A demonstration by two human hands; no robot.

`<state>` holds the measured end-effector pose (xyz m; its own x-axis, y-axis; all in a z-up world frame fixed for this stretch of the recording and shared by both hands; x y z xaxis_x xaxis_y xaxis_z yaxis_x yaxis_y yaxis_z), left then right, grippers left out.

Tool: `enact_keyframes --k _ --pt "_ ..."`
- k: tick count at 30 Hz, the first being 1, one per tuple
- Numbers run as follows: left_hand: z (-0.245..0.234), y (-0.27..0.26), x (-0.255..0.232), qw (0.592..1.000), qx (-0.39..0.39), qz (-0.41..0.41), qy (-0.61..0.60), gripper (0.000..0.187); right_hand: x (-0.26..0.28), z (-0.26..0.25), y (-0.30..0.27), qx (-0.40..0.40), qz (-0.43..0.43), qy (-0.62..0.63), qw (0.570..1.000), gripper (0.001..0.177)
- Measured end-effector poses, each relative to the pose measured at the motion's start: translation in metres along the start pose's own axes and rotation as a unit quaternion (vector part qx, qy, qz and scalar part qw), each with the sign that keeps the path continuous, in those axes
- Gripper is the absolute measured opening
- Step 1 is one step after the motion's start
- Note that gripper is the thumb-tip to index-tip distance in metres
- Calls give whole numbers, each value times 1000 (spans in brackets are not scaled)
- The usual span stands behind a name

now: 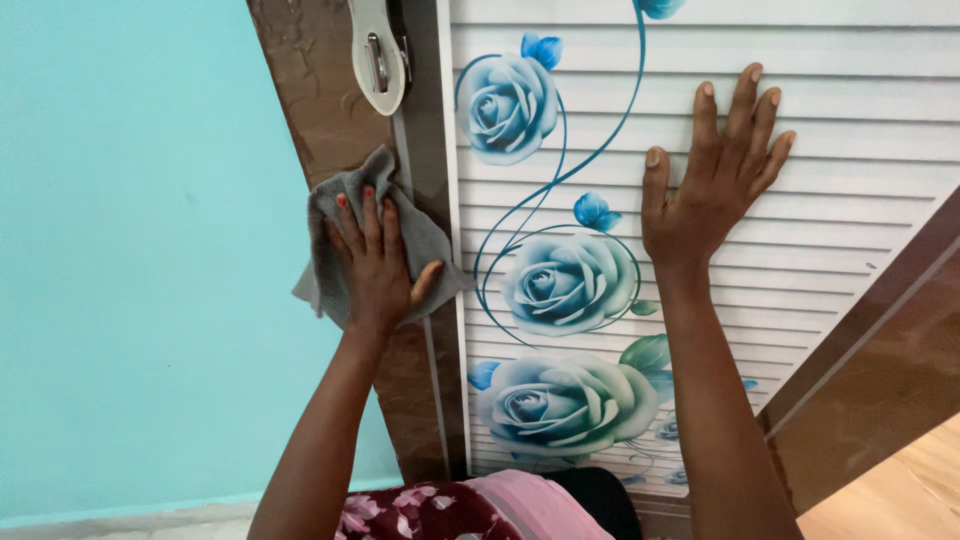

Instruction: The person cleans a door by wiping its decorated surface with a cloth.

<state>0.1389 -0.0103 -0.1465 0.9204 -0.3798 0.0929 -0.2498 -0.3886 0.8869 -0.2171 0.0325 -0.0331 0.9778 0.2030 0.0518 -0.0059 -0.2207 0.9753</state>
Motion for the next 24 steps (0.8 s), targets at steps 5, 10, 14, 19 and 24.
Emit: enact_keyframes --k 5,10,14,19,24 --pt "-36 62 24 994 -69 -1 -85 114 0 0 -1 5 0 2 1000 52" --pt "-47 100 12 991 -78 -111 -20 106 1 1 -1 4 5 -2 1000 51" --pt "-24 59 -36 990 -51 -117 -57 113 1 1 0 3 9 -4 1000 52" --pt "22 17 -129 999 34 36 -14 80 2 -2 -1 6 4 1 1000 52" --pt "21 86 -147 988 -33 101 -114 78 2 -3 1 9 10 -1 1000 52"
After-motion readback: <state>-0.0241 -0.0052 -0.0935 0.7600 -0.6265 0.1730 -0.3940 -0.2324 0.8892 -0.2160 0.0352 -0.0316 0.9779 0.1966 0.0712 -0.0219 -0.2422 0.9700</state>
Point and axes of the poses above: each hand's wrist, its own y-axis towards the middle knuckle, its own z-axis out of the palm, x = y × z, the point moved 1 cm from there along y, towards the middle knuckle, and after that the axes turned 10 degrees about x, right-handed, at the moved point
